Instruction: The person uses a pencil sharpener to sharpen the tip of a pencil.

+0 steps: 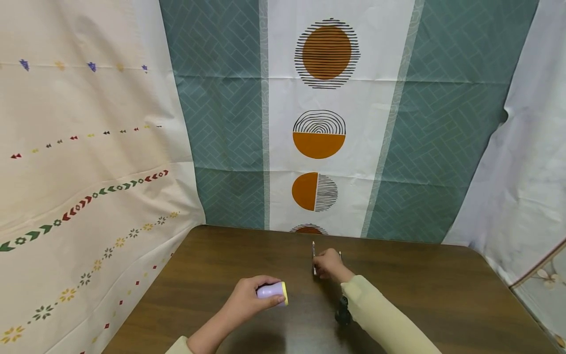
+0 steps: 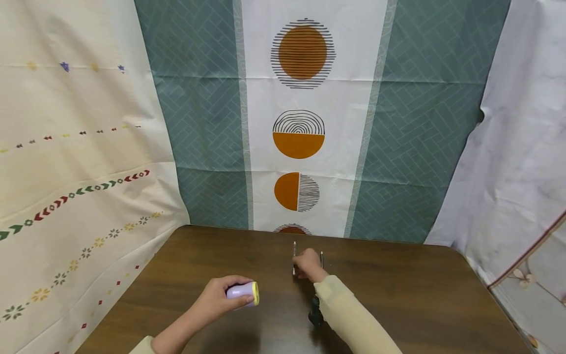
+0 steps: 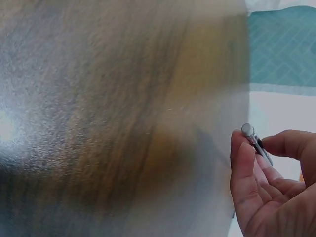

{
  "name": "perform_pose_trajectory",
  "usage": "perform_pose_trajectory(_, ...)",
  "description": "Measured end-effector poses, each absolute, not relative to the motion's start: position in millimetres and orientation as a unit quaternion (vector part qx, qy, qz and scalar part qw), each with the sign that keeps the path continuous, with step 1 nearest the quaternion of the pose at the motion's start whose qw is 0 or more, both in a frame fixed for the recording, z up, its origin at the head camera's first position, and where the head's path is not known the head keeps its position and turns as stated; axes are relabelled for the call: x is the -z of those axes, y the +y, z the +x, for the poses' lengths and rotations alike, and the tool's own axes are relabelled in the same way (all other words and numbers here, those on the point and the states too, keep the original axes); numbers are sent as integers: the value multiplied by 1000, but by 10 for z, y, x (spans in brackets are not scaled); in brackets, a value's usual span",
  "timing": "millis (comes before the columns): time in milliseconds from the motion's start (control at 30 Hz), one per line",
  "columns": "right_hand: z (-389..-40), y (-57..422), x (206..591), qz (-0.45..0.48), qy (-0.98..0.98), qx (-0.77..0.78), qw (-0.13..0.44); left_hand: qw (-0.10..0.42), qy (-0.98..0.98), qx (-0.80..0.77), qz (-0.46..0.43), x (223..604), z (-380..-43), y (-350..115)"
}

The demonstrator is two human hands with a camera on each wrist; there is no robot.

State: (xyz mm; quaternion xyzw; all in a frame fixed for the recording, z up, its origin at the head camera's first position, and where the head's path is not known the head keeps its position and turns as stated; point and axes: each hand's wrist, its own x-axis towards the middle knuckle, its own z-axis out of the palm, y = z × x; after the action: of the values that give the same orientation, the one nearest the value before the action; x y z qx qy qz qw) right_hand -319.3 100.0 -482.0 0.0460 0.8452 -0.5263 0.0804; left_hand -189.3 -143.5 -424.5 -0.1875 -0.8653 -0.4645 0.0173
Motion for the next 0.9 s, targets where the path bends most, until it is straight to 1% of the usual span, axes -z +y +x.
perform_pose_trajectory(300,-3138,983,4636,22,832,548,85,15,-868,460,-185,4237,-1901,-1429)
perform_pose_trajectory(567,-3038,993,4452,2,846,528,77,20,-869,458,-186,4239,-1906,-1433)
perform_pose_trajectory(900,-2854,1044,4450,-19,833,549,66,19,-870,458,-183,4262,-1909,-1434)
